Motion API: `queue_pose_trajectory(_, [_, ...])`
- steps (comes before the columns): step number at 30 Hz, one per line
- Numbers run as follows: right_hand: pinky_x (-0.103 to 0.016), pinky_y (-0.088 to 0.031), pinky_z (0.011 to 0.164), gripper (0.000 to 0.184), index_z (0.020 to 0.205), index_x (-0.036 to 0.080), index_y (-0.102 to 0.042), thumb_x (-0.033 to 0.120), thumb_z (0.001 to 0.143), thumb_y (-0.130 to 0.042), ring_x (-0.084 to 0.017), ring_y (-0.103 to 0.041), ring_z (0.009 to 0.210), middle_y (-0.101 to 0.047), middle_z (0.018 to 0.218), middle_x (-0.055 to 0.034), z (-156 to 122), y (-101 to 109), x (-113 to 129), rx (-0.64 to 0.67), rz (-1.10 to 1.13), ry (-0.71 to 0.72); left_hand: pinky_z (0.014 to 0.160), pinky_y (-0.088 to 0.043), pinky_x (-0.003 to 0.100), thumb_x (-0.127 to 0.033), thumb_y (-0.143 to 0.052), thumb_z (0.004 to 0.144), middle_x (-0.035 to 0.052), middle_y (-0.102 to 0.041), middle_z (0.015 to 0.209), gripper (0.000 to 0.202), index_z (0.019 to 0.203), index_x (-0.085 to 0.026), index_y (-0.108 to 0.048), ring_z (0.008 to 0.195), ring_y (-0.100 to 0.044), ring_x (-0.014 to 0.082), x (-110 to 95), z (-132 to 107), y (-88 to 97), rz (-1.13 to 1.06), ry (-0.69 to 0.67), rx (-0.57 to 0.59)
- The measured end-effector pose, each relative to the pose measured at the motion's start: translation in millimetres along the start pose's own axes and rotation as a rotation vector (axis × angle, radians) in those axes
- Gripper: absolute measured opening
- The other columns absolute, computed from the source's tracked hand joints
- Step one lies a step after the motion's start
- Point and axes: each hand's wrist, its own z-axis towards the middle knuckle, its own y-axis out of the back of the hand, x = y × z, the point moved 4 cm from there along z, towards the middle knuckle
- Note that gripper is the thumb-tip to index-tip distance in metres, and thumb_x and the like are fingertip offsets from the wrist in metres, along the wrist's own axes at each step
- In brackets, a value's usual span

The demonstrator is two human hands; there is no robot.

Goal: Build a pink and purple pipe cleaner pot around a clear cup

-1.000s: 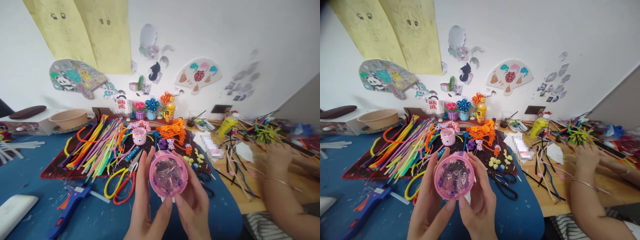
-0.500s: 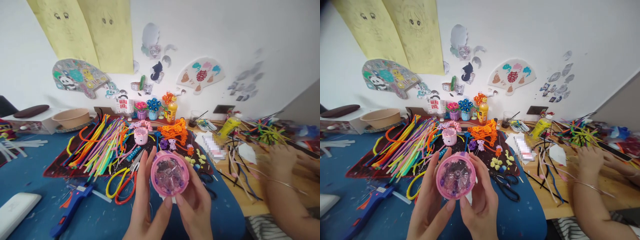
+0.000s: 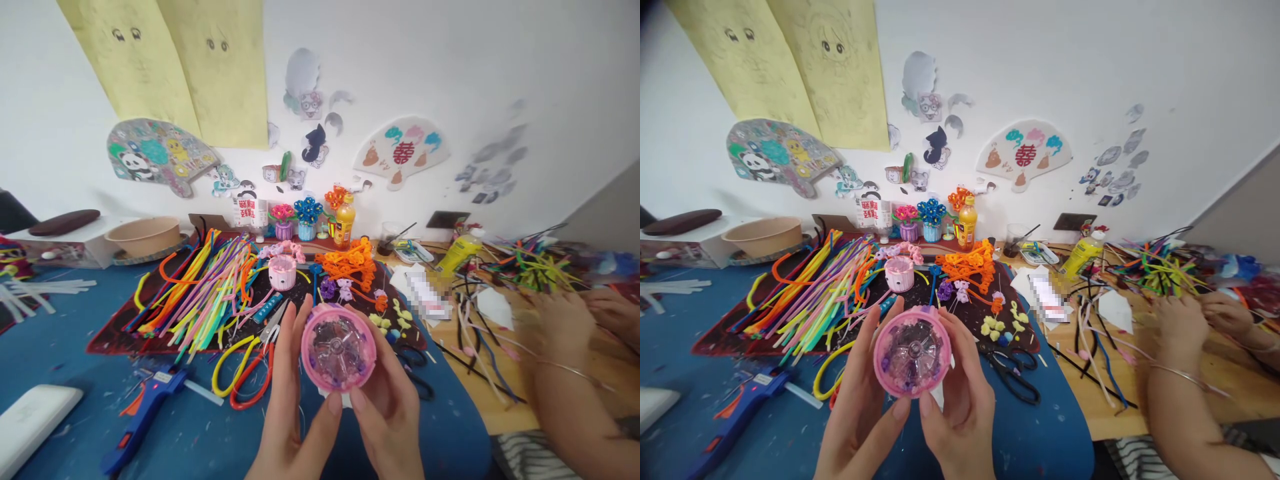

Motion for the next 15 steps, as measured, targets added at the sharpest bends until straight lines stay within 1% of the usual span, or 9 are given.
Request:
queue_pose_trajectory(6, [-0.039,-0.049,0.111,0.051,0.139,0.037,-0.058,0.027,0.09,-0.072,-0.026,-0.056,0.135,-0.06,0.145,-0.0053,0.4,-0.4,-0.6,0.009,0.026,-0.012,0.117,-0.042,0.055,-0.042,-0.066,0.09,-0.006,-0.043,0.159,0.069,0.152,-0.049,-0.034,0.147,-0.037,0.0352,-1.7,-0.5,0.1,0.015,-0.013,0.006])
queue_pose_trajectory(12, [-0.041,-0.049,0.112,0.053,0.139,0.035,-0.058,0.028,0.089,-0.073,-0.028,-0.056,0.135,-0.059,0.146,-0.0067,0.8,-0.2,-0.9,0.015,0.017,-0.007,0.12,-0.038,0.053,-0.04,-0.067,0.089,-0.0063,-0.036,0.163,0.072,0.152,-0.049,-0.033,0.15,-0.031,0.0344,2.0,-0.6,1.5,-0.007,0.029,0.014])
queue_pose_trajectory(15, [-0.041,-0.049,0.111,0.054,0.139,0.034,-0.058,0.026,0.089,-0.074,-0.028,-0.057,0.135,-0.06,0.146,-0.0074,0.2,0.3,-1.9,0.018,0.025,-0.023,0.119,-0.039,0.05,-0.038,-0.068,0.089,-0.0077,-0.035,0.163,0.072,0.151,-0.05,-0.035,0.151,-0.03,0.0331,2.1,-0.6,1.6,-0.019,0.043,0.02])
